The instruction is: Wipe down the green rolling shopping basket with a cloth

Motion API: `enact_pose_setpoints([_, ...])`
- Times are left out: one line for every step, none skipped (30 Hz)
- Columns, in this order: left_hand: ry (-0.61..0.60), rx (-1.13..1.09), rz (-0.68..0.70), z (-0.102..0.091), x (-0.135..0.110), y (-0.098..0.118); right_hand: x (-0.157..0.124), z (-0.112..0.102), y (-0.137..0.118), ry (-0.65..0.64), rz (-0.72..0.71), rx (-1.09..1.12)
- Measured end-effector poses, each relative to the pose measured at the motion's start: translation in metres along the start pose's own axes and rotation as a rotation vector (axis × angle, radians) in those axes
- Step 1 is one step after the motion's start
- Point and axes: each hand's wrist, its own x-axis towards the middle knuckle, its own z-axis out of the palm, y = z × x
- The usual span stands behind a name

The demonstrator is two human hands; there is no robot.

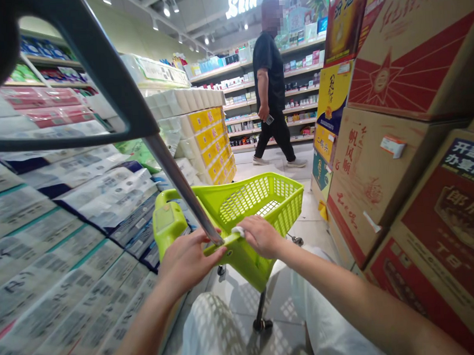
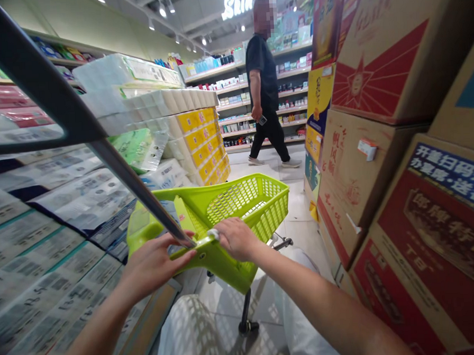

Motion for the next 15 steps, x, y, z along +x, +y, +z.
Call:
enact_pose_setpoints([-0.014,0.01,-0.004,-0.001,0.0,0.001,-0.003,-0.002,0.012,0.017,0.075,-0.021])
enact_pose_setpoints([-0.023,0.021,-0.01,-0.002,0.0,0.001,-0.005,-0.004,0.022,0.033,0.138,-0.04])
enact_pose_setpoints([-0.03,0.034,-0.021,-0.002,0.0,0.003,-0.007,-0.004,0.028,0.051,0.197,-0.058])
enact_pose_setpoints([-0.037,0.049,-0.034,-0.003,0.0,0.004,-0.007,-0.003,0.029,0.063,0.232,-0.069])
enact_pose_setpoints([-0.043,0.063,-0.046,-0.003,0.0,0.006,-0.007,-0.002,0.026,0.068,0.239,-0.067])
enact_pose_setpoints([-0.049,0.072,-0.055,-0.003,0.001,0.007,-0.006,0.0,0.019,0.067,0.221,-0.053])
enact_pose_setpoints([-0.052,0.078,-0.061,-0.003,0.001,0.008,-0.004,0.003,0.01,0.062,0.186,-0.029])
enact_pose_setpoints([-0.054,0.08,-0.065,-0.002,0.001,0.008,-0.001,0.005,-0.001,0.055,0.139,0.004])
enact_pose_setpoints([-0.053,0.078,-0.066,-0.002,0.001,0.008,0.001,0.007,-0.012,0.054,0.098,0.034])
enact_pose_setpoints([-0.051,0.077,-0.067,-0.001,0.002,0.007,0.003,0.008,-0.02,0.057,0.064,0.059])
enact_pose_setpoints([-0.047,0.075,-0.069,-0.001,0.002,0.006,0.005,0.008,-0.027,0.061,0.041,0.079])
enact_pose_setpoints([-0.046,0.074,-0.073,0.0,0.002,0.005,0.006,0.007,-0.032,0.063,0.026,0.093])
enact_pose_setpoints([-0.049,0.07,-0.075,0.0,0.001,0.004,0.006,0.006,-0.034,0.062,0.016,0.105])
enact_pose_setpoints([-0.052,0.066,-0.077,0.001,0.001,0.003,0.007,0.005,-0.036,0.06,0.01,0.115])
enact_pose_setpoints([-0.054,0.062,-0.08,0.001,0.001,0.003,0.006,0.004,-0.036,0.055,0.005,0.127])
